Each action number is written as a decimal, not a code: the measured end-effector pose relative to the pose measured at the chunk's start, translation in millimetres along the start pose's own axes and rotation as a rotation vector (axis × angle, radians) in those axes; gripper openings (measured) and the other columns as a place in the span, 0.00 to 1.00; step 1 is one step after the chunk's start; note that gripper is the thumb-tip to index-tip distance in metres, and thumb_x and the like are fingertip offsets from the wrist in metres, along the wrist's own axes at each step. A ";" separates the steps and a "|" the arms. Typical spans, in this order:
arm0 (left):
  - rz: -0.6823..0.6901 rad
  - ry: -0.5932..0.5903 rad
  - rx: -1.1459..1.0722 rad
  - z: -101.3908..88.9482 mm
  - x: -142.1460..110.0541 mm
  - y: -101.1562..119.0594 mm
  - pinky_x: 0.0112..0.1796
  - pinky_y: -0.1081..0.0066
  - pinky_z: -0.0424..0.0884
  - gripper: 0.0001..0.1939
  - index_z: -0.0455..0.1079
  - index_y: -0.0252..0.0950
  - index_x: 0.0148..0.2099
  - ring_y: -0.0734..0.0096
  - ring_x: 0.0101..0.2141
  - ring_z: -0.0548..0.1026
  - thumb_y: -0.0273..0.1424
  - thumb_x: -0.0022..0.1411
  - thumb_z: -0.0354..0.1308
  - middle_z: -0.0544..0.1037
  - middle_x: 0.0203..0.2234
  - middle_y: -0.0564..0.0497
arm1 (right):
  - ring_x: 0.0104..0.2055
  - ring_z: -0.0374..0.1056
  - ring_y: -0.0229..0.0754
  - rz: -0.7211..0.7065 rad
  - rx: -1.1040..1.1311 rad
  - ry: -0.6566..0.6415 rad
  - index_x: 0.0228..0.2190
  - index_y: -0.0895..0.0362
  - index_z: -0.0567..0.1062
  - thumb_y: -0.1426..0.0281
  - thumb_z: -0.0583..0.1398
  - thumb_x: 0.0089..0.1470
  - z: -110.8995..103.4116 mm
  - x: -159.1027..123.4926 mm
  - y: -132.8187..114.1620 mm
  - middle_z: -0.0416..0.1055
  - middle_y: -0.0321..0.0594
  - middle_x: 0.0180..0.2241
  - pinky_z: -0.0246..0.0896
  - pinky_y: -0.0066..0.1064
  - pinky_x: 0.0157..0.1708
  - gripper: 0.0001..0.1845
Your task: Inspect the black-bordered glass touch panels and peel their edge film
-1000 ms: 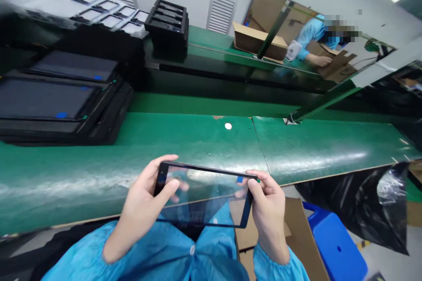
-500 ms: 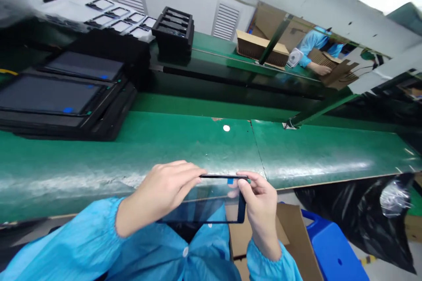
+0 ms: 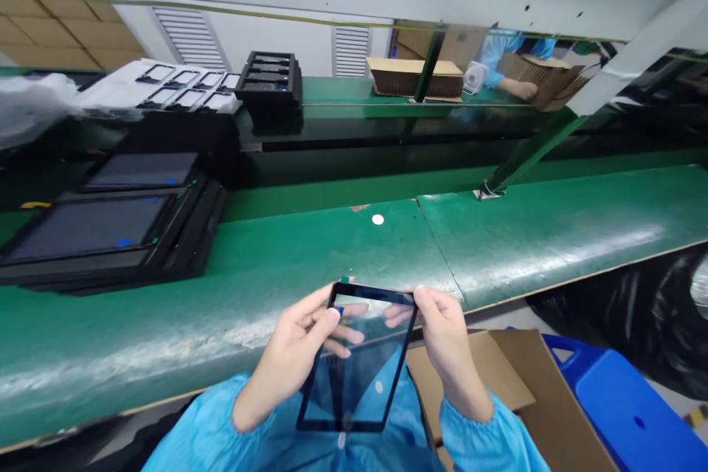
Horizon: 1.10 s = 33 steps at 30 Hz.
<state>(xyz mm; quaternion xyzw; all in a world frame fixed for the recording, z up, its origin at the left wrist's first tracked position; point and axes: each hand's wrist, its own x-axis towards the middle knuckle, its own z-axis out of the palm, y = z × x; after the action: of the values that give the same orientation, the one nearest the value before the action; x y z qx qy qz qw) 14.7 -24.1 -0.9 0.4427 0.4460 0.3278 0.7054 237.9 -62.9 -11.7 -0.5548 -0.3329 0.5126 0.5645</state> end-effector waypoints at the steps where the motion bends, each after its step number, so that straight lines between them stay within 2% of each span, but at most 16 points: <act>1: -0.002 0.004 -0.001 0.8 -0.1 -0.7 0.29 0.65 0.84 0.40 0.71 0.30 0.68 0.50 0.34 0.88 0.52 0.64 0.69 0.85 0.50 0.26 | 0.24 0.82 0.54 -0.027 -0.019 0.014 0.24 0.55 0.85 0.42 0.66 0.59 2.0 -1.0 -1.7 0.85 0.47 0.25 0.79 0.41 0.26 0.30; 4: -0.018 0.013 0.002 1.4 0.2 -4.5 0.30 0.64 0.85 0.37 0.73 0.31 0.67 0.49 0.35 0.89 0.51 0.65 0.69 0.85 0.51 0.28 | 0.20 0.78 0.48 -0.112 -0.077 0.056 0.21 0.54 0.83 0.43 0.65 0.61 7.2 -4.0 -8.3 0.82 0.43 0.21 0.77 0.36 0.24 0.31; 8: -0.028 0.028 0.015 -2.5 0.2 -7.0 0.31 0.61 0.86 0.35 0.73 0.32 0.67 0.48 0.35 0.89 0.50 0.67 0.67 0.86 0.49 0.31 | 0.17 0.75 0.44 -0.160 -0.090 0.068 0.21 0.53 0.81 0.44 0.64 0.62 6.9 -5.7 -11.8 0.81 0.40 0.19 0.75 0.33 0.23 0.30; 10: 0.036 0.017 0.101 -6.5 0.6 -2.7 0.37 0.59 0.87 0.32 0.73 0.34 0.67 0.47 0.40 0.89 0.48 0.69 0.65 0.86 0.51 0.32 | 0.18 0.76 0.44 -0.181 -0.115 0.053 0.22 0.52 0.82 0.46 0.63 0.64 6.2 -5.8 -10.8 0.82 0.39 0.20 0.75 0.33 0.24 0.28; 12: 0.170 0.001 0.299 -10.8 2.1 4.8 0.48 0.59 0.84 0.31 0.71 0.42 0.71 0.49 0.50 0.86 0.43 0.70 0.66 0.82 0.59 0.37 | 0.22 0.79 0.45 -0.199 -0.199 -0.008 0.23 0.51 0.83 0.51 0.62 0.67 8.9 -4.9 -8.9 0.83 0.38 0.22 0.75 0.33 0.28 0.26; 14: 0.291 -0.078 0.557 -14.0 5.1 12.3 0.53 0.61 0.80 0.35 0.67 0.51 0.73 0.50 0.56 0.83 0.38 0.66 0.69 0.79 0.64 0.45 | 0.26 0.81 0.45 -0.194 -0.310 -0.137 0.25 0.51 0.85 0.57 0.63 0.67 14.8 -1.9 -6.7 0.84 0.36 0.24 0.75 0.32 0.31 0.21; 15: 0.312 -0.142 0.666 -15.0 6.7 15.1 0.52 0.62 0.81 0.36 0.67 0.53 0.74 0.51 0.54 0.84 0.36 0.65 0.69 0.81 0.62 0.47 | 0.26 0.81 0.44 -0.180 -0.334 -0.205 0.27 0.51 0.86 0.59 0.65 0.66 17.5 0.5 -5.6 0.85 0.36 0.25 0.75 0.32 0.32 0.18; 17: 0.257 -0.246 0.750 -16.2 9.2 18.0 0.42 0.66 0.82 0.33 0.68 0.52 0.73 0.53 0.43 0.88 0.36 0.68 0.66 0.88 0.49 0.48 | 0.29 0.82 0.44 -0.160 -0.292 -0.262 0.34 0.51 0.88 0.60 0.64 0.66 17.4 6.5 -3.9 0.86 0.36 0.29 0.76 0.32 0.34 0.14; 19: 0.147 -0.214 0.614 -17.8 9.0 17.7 0.31 0.69 0.80 0.28 0.70 0.45 0.71 0.56 0.34 0.87 0.39 0.71 0.62 0.89 0.42 0.46 | 0.40 0.84 0.46 -0.220 -0.228 -0.132 0.42 0.51 0.88 0.59 0.61 0.69 5.9 12.5 -1.2 0.87 0.41 0.39 0.77 0.35 0.44 0.16; 21: 0.083 -0.070 0.380 -21.2 6.3 15.2 0.26 0.71 0.78 0.27 0.68 0.40 0.68 0.58 0.32 0.87 0.43 0.72 0.62 0.88 0.44 0.41 | 0.54 0.81 0.49 -0.332 -0.232 0.098 0.46 0.51 0.87 0.56 0.61 0.70 -15.0 17.2 4.8 0.84 0.46 0.52 0.74 0.40 0.55 0.18; 22: 0.080 0.004 0.280 -23.5 4.6 13.4 0.25 0.71 0.78 0.28 0.67 0.38 0.66 0.58 0.32 0.87 0.44 0.71 0.64 0.87 0.47 0.38 | 0.56 0.80 0.51 -0.342 -0.245 0.164 0.46 0.52 0.87 0.53 0.62 0.69 -26.3 18.7 9.4 0.82 0.48 0.56 0.73 0.42 0.57 0.20; 23: 0.090 0.058 0.212 -26.0 3.2 11.2 0.25 0.71 0.78 0.29 0.67 0.38 0.65 0.58 0.31 0.87 0.45 0.69 0.66 0.87 0.47 0.37 | 0.53 0.81 0.51 -0.290 -0.214 0.172 0.47 0.53 0.87 0.50 0.62 0.68 -36.3 19.5 14.8 0.83 0.49 0.55 0.75 0.42 0.55 0.22; 25: 0.114 0.117 0.149 -30.8 1.6 6.1 0.24 0.71 0.78 0.30 0.65 0.37 0.63 0.58 0.30 0.87 0.46 0.67 0.68 0.87 0.46 0.36 | 0.43 0.84 0.52 -0.124 -0.097 0.078 0.50 0.54 0.85 0.46 0.62 0.66 -48.5 17.9 25.3 0.86 0.51 0.47 0.80 0.41 0.44 0.28; 27: 0.119 0.129 0.125 -33.6 2.3 0.9 0.23 0.71 0.78 0.31 0.64 0.38 0.63 0.58 0.29 0.87 0.47 0.66 0.69 0.87 0.46 0.36 | 0.33 0.84 0.51 -0.013 0.007 0.013 0.51 0.55 0.84 0.45 0.65 0.63 -48.4 12.2 31.9 0.87 0.50 0.39 0.79 0.36 0.30 0.29; 29: 0.122 0.134 0.107 -34.2 4.2 -2.9 0.23 0.70 0.78 0.31 0.63 0.38 0.62 0.58 0.28 0.86 0.47 0.66 0.69 0.87 0.46 0.37 | 0.26 0.83 0.48 -0.008 0.055 0.030 0.48 0.55 0.84 0.49 0.71 0.58 -39.9 5.2 32.3 0.87 0.47 0.34 0.74 0.30 0.24 0.25; 33: 0.141 0.127 0.104 -34.6 7.8 1.5 0.23 0.70 0.78 0.27 0.64 0.39 0.60 0.59 0.28 0.86 0.44 0.67 0.69 0.87 0.45 0.40 | 0.23 0.81 0.44 -0.077 0.069 0.074 0.40 0.55 0.84 0.55 0.72 0.58 -27.3 -0.6 20.1 0.86 0.43 0.28 0.74 0.28 0.25 0.17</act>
<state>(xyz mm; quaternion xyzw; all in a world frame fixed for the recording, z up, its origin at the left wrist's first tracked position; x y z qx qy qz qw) -14.1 -5.3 -9.5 0.4874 0.4741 0.3803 0.6269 259.3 -74.1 -35.5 -0.5402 -0.3149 0.4807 0.6147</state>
